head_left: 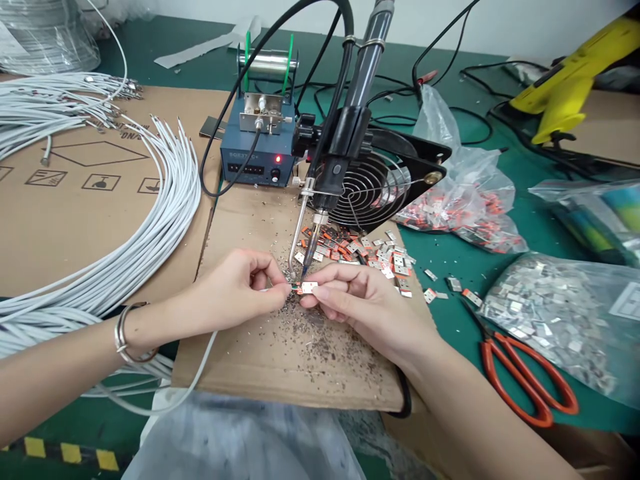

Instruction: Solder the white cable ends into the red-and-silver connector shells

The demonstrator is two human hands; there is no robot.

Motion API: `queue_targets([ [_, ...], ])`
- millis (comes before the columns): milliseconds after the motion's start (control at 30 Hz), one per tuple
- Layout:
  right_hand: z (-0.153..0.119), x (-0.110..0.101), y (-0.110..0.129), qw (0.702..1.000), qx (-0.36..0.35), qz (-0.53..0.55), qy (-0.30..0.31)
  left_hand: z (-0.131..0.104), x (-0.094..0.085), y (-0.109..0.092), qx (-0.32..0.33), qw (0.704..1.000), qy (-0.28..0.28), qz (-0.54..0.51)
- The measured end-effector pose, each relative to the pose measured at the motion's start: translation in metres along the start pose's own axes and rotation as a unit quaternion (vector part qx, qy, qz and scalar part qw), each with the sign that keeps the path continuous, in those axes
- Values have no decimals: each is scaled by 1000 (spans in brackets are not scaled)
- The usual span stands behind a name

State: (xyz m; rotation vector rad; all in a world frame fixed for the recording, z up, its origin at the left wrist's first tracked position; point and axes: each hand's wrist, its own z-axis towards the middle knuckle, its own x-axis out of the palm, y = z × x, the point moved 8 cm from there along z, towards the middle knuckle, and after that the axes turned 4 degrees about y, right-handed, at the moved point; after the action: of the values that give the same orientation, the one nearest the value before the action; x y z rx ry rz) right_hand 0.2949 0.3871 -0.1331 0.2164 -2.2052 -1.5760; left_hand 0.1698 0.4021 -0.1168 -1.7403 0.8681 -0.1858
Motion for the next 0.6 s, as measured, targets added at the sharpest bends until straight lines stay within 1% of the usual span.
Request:
queue_targets([
  [367,1,0,0,1000,-1,10,5,0,0,0,-10,1000,4,-12],
  [600,1,-1,0,1000,-6,1,-9,4,0,4,-10,1000,4,2],
])
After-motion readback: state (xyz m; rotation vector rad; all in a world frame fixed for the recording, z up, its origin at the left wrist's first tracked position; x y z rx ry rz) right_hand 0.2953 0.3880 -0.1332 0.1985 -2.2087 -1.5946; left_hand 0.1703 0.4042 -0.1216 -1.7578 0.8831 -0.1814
